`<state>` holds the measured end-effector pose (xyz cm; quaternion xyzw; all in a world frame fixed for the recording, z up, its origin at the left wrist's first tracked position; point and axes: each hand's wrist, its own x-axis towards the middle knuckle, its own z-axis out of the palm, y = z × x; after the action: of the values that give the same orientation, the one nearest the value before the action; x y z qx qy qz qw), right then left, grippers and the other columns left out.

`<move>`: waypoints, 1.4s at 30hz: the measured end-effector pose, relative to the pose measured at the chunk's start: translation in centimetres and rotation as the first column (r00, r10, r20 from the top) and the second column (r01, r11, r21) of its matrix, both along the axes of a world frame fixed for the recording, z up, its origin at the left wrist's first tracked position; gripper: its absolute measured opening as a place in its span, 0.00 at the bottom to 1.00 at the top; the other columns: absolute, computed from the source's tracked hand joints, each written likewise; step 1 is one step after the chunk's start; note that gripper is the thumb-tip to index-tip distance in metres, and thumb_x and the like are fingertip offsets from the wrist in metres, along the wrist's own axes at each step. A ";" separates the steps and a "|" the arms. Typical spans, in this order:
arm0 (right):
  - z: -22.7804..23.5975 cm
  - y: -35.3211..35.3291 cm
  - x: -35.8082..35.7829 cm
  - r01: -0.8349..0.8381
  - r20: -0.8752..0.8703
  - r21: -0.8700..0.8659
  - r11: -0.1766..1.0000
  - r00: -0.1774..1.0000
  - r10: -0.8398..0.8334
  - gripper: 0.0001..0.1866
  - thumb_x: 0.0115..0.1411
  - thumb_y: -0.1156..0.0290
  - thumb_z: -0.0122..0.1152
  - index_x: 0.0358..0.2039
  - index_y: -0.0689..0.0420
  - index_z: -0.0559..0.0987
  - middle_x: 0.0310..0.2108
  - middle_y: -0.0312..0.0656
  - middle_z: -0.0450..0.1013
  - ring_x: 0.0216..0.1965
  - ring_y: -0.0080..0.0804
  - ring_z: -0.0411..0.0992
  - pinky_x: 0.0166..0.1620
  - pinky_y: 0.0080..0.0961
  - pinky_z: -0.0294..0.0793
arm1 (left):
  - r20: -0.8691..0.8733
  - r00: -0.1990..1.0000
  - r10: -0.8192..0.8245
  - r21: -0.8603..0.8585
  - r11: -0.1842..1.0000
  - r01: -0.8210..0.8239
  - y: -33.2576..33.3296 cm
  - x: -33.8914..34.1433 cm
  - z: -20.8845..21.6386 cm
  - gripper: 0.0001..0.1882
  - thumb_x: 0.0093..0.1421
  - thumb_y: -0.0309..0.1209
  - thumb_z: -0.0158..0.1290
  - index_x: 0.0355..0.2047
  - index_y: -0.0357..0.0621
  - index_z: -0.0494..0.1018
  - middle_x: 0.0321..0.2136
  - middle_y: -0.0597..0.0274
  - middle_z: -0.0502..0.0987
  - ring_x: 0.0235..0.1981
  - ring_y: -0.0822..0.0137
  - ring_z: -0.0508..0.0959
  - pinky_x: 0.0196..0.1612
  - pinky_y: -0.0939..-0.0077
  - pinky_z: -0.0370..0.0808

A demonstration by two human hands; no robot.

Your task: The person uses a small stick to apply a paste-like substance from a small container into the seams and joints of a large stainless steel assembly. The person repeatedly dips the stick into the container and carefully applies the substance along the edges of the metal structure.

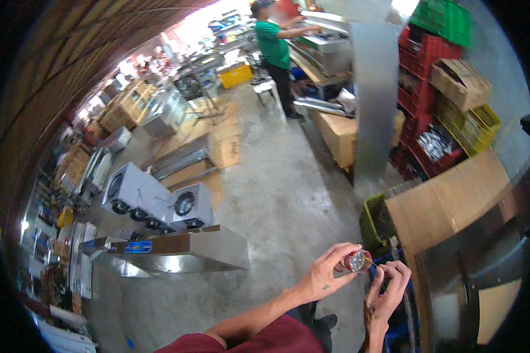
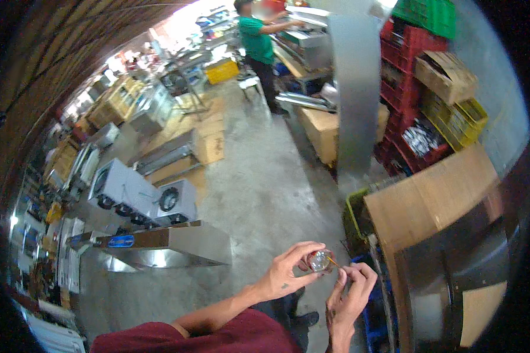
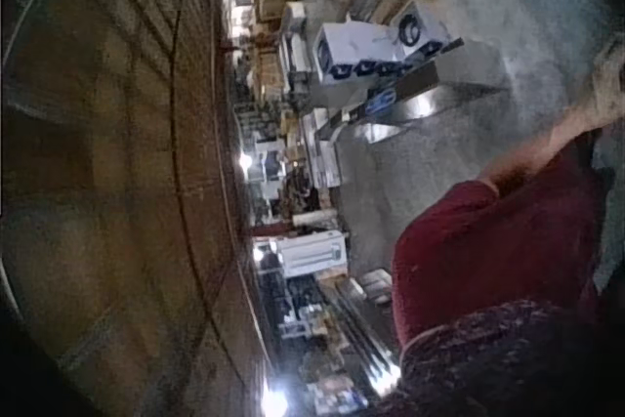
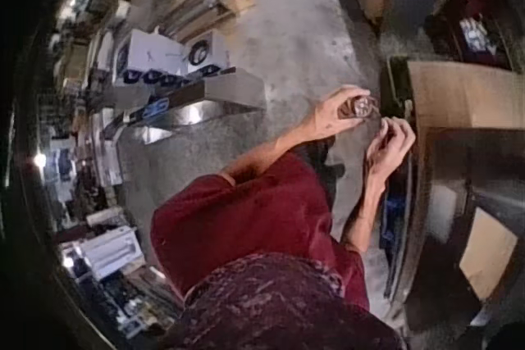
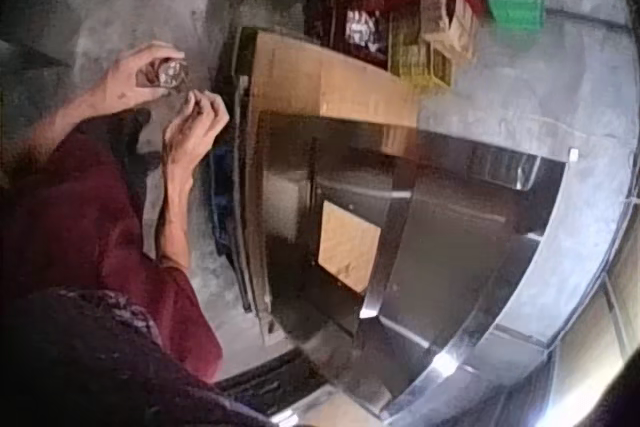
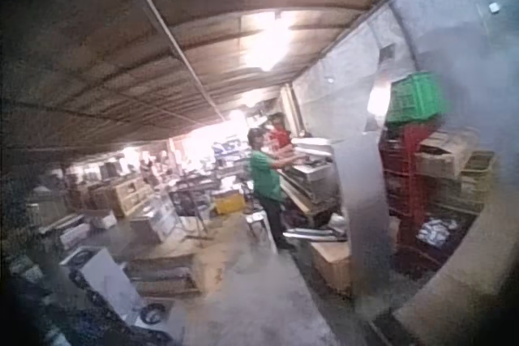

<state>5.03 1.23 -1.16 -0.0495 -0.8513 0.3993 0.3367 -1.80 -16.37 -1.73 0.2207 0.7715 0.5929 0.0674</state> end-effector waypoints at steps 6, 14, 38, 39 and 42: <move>-1.1 2.6 -0.8 0.178 0.032 0.128 0.976 0.982 -0.184 0.14 0.64 0.83 0.74 0.49 0.59 0.83 0.50 0.51 0.78 0.53 0.52 0.78 0.55 0.46 0.81 | -0.135 0.967 -0.216 -0.070 0.975 0.209 3.9 -4.4 -1.7 0.37 0.61 0.19 0.70 0.71 0.50 0.75 0.68 0.54 0.77 0.66 0.52 0.82 0.58 0.63 0.88; -2.7 4.8 -4.5 0.391 0.106 0.257 0.884 0.898 -0.428 0.20 0.58 0.83 0.77 0.51 0.58 0.84 0.52 0.48 0.76 0.50 0.50 0.77 0.53 0.45 0.78 | -0.243 0.829 -0.503 -0.098 0.863 0.495 10.3 -12.4 -4.2 0.40 0.54 0.16 0.73 0.68 0.46 0.77 0.66 0.52 0.80 0.63 0.53 0.84 0.58 0.61 0.86; -39.0 23.5 -1.2 0.852 -0.573 0.175 0.493 0.496 -0.653 0.11 0.75 0.87 0.60 0.53 0.63 0.72 0.51 0.53 0.72 0.47 0.47 0.79 0.50 0.33 0.82 | -0.438 0.857 -0.272 0.125 0.925 0.358 32.1 -23.4 -36.4 0.35 0.69 0.36 0.72 0.71 0.37 0.73 0.46 0.55 0.87 0.44 0.69 0.86 0.50 0.71 0.83; -39.0 23.5 -1.4 0.836 -0.611 0.149 0.528 0.498 -0.616 0.13 0.72 0.89 0.61 0.52 0.63 0.72 0.49 0.55 0.73 0.45 0.51 0.77 0.47 0.33 0.81 | -0.481 0.835 -0.269 0.132 0.919 0.372 32.2 -23.4 -36.6 0.35 0.69 0.39 0.73 0.70 0.37 0.74 0.46 0.55 0.88 0.44 0.68 0.87 0.50 0.71 0.83; -39.9 24.3 -2.1 0.845 -0.687 0.203 0.495 0.483 -0.542 0.13 0.72 0.90 0.60 0.52 0.64 0.72 0.50 0.54 0.73 0.44 0.50 0.76 0.46 0.33 0.81 | -0.547 0.817 -0.184 0.193 0.922 0.337 32.3 -24.1 -37.5 0.35 0.68 0.41 0.73 0.69 0.37 0.75 0.49 0.54 0.88 0.44 0.67 0.87 0.51 0.70 0.83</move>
<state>2.95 25.49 -41.04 -0.1986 -0.6885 -0.0317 0.6968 -25.90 15.96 -39.20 0.4839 0.6308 0.5993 -0.0937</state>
